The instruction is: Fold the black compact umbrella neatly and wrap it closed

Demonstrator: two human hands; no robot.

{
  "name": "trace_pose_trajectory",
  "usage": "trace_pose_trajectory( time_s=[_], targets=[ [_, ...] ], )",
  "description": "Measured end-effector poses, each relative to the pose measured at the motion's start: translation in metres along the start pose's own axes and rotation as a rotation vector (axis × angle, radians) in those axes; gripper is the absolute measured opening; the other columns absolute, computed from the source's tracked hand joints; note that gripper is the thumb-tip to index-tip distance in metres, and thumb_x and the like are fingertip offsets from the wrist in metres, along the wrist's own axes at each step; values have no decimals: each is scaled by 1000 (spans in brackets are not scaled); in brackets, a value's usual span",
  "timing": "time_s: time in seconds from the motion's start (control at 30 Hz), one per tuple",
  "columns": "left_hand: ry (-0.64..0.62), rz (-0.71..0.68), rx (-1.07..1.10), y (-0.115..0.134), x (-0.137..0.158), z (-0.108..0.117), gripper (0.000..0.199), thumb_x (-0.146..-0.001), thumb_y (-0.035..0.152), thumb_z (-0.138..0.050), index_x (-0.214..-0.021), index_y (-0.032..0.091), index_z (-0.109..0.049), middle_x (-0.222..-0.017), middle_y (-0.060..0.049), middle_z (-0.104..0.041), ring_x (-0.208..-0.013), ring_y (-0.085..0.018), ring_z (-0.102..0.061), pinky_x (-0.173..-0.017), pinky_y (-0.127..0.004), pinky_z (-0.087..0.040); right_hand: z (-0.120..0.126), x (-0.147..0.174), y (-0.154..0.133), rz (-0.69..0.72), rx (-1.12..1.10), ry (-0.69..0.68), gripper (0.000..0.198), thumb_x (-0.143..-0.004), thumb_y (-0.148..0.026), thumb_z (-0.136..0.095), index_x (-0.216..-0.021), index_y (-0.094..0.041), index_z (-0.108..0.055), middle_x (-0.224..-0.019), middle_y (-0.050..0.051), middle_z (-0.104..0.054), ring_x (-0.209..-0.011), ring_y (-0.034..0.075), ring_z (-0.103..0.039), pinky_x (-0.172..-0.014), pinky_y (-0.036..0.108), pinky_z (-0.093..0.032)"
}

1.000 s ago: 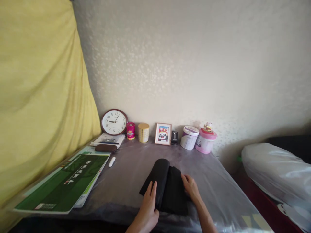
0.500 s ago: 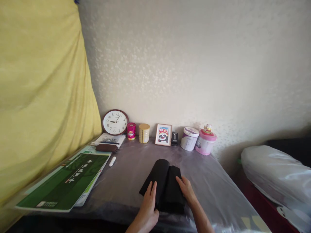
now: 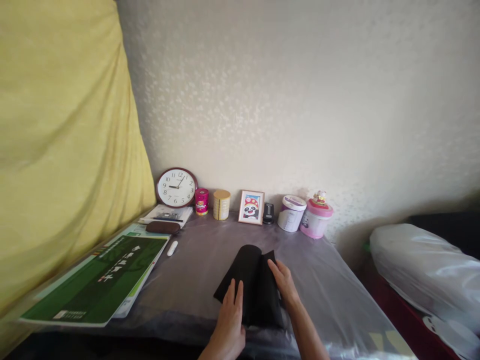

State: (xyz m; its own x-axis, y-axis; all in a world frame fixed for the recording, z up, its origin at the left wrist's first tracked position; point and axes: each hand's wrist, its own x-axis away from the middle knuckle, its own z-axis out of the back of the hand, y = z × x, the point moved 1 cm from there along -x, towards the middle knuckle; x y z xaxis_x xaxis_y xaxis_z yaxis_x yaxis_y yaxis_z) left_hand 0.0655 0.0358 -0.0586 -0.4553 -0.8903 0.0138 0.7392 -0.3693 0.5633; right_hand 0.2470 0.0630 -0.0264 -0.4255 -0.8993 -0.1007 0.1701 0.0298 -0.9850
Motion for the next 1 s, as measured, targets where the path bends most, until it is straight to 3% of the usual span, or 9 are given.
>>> trace_pose_trajectory(
  time_s=[0.13, 0.3, 0.47, 0.53, 0.7, 0.87, 1.0],
  targets=[
    [6, 5, -27, 2, -2, -1, 96, -53, -5, -46, -141, 11, -11, -150, -15, -4, -137, -24, -11, -111, -34, -20, -25, -12, -5, 33, 9, -36, 48, -68, -60, -57, -79, -13, -64, -63, 2, -62, -61, 17, -56, -52, 25, -43],
    [28, 19, -40, -3, -5, -9, 97, -50, -4, -49, -140, 8, -14, -149, -19, -10, -137, -25, -16, -110, -34, -22, -47, -25, 3, 32, 85, -54, 48, -72, -53, -54, -98, -12, -62, -63, 2, -62, -57, 17, -57, -48, 24, -44],
    [61, -7, -32, -12, -5, -18, 73, -51, 0, -50, -123, 4, -44, -148, -19, -14, -137, -27, -15, -111, -36, -22, -67, -34, 10, -51, 311, -110, 44, -80, -39, -47, -114, -12, -52, -67, 2, -64, -57, 16, -60, -42, 23, -43],
    [54, -7, -34, -12, -4, -16, 65, -52, 1, -51, -117, 4, -49, -148, -19, -14, -137, -28, -15, -111, -36, -21, -73, -37, 10, -75, 384, -138, 41, -80, -34, -47, -115, -14, -50, -69, 2, -65, -58, 16, -61, -41, 22, -43],
    [18, 15, -84, -8, 0, -8, 71, -58, 2, -48, -128, 4, -38, -145, -18, -25, -135, -25, -22, -111, -33, -22, -81, -39, 8, -89, 457, -229, 41, -79, -26, -49, -117, -12, -47, -64, 1, -67, -49, 14, -61, -45, 21, -44],
    [-100, 19, -135, -28, 8, -7, 72, -67, 11, -48, -135, 2, -25, -143, -20, -30, -133, -25, -28, -109, -36, -28, -87, -34, 2, -90, 484, -344, 38, -81, -22, -45, -117, -13, -45, -64, 0, -69, -48, 11, -62, -45, 18, -41],
    [66, -57, -117, -41, 14, 0, 60, -72, 19, -46, -131, 9, -37, -136, -16, -42, -126, -26, -39, -105, -38, -34, -92, -29, -4, 1, 564, -417, 29, -81, -20, -42, -108, -14, -52, -69, 1, -72, -52, 9, -63, -51, 18, -42]
  ],
)
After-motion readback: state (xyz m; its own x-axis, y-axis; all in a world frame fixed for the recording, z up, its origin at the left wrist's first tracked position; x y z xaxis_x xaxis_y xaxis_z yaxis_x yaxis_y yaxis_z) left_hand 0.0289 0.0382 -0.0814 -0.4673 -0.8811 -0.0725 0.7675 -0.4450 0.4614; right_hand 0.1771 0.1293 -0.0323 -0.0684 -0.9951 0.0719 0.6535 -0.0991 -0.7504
